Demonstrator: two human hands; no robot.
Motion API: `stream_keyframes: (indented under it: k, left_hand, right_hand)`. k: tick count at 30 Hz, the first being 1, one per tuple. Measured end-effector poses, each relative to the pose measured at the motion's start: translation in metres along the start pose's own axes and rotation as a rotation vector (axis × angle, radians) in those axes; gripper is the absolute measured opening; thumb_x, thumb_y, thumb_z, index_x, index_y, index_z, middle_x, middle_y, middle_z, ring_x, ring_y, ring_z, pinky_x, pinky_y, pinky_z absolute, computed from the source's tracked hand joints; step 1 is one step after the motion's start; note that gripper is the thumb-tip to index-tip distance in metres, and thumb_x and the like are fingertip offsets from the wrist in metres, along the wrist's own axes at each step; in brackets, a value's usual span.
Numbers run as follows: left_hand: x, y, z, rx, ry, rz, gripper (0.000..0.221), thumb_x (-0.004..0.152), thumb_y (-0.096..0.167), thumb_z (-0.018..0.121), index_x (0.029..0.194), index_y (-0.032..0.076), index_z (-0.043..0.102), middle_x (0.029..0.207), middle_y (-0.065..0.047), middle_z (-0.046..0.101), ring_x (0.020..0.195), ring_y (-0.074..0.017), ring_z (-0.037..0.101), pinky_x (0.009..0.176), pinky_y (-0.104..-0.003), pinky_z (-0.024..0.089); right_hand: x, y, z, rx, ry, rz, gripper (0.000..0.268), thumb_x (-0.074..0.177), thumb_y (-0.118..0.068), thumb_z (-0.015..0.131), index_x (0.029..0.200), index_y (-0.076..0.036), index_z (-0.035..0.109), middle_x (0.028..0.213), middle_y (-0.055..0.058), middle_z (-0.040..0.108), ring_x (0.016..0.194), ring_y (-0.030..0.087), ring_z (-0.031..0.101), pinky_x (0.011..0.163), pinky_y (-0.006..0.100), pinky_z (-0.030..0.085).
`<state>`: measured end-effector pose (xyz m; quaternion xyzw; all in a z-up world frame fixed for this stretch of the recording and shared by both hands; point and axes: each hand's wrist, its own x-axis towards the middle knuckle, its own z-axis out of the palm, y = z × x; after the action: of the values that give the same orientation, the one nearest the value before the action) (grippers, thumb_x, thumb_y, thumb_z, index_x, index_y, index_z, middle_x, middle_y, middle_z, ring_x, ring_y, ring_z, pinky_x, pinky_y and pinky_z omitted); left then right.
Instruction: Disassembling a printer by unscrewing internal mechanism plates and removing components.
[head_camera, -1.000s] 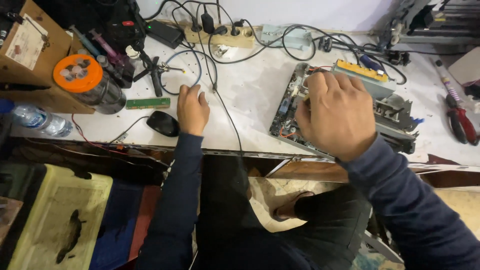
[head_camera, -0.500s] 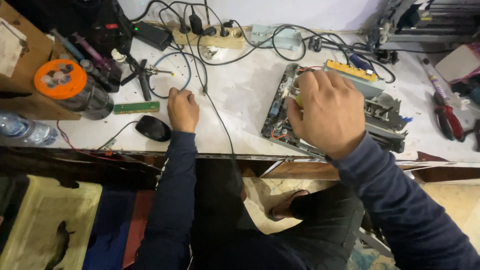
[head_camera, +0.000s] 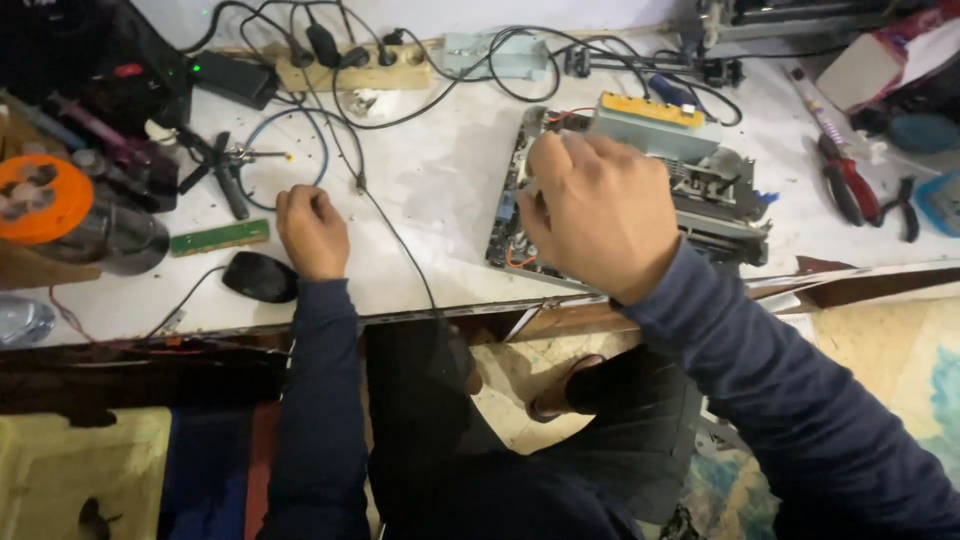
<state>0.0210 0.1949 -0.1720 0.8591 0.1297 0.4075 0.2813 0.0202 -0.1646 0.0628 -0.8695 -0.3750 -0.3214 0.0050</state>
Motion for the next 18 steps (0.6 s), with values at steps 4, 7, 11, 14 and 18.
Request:
stream_keyframes:
  k: [4, 7, 11, 14, 18]
  left_hand:
    - [0.001, 0.006, -0.003, -0.011, 0.076, 0.029, 0.009, 0.093, -0.01, 0.065, 0.095, -0.001, 0.065, 0.094, -0.021, 0.06, 0.086, -0.0432, 0.062, 0.077, -0.052, 0.051]
    - [0.001, 0.012, -0.006, -0.033, 0.088, 0.048, 0.011, 0.095, -0.011, 0.065, 0.096, -0.001, 0.063, 0.091, -0.02, 0.062, 0.084, -0.0408, 0.062, 0.075, -0.051, 0.051]
    - [-0.001, 0.012, -0.009, -0.058, 0.096, 0.077, 0.012, 0.102, -0.008, 0.064, 0.095, 0.0, 0.058, 0.085, -0.02, 0.061, 0.078, -0.0386, 0.06, 0.069, -0.049, 0.049]
    - [0.002, 0.016, -0.01, -0.039, 0.118, 0.041, 0.009, 0.1, -0.008, 0.065, 0.096, 0.0, 0.061, 0.086, -0.02, 0.065, 0.078, -0.0386, 0.063, 0.068, -0.049, 0.05]
    - [0.002, 0.019, -0.011, -0.058, 0.131, 0.097, 0.008, 0.102, -0.006, 0.065, 0.097, 0.0, 0.062, 0.085, -0.019, 0.065, 0.072, -0.037, 0.062, 0.066, -0.048, 0.05]
  right_hand:
    - [-0.003, 0.002, 0.007, -0.108, -0.049, 0.04, 0.042, 0.107, -0.055, 0.07, 0.09, -0.02, 0.056, 0.056, -0.012, 0.043, 0.042, 0.006, 0.035, 0.037, 0.026, 0.034]
    - [0.0, -0.002, -0.001, -0.093, -0.07, 0.028, 0.05, 0.1, -0.061, 0.077, 0.103, -0.016, 0.057, 0.058, -0.009, 0.047, 0.045, 0.007, 0.04, 0.035, 0.027, 0.034]
    - [-0.001, -0.009, -0.01, -0.011, -0.067, 0.02, 0.024, 0.1, -0.033, 0.064, 0.1, -0.011, 0.054, 0.06, -0.002, 0.049, 0.045, 0.015, 0.046, 0.035, 0.033, 0.032]
    - [-0.002, -0.009, -0.004, -0.052, -0.067, 0.096, 0.027, 0.106, -0.039, 0.059, 0.096, -0.015, 0.054, 0.049, -0.009, 0.038, 0.035, 0.009, 0.032, 0.031, 0.03, 0.031]
    - [-0.004, -0.002, -0.003, -0.013, -0.077, 0.131, 0.038, 0.106, -0.051, 0.067, 0.103, -0.015, 0.055, 0.048, -0.007, 0.044, 0.033, 0.012, 0.041, 0.031, 0.033, 0.037]
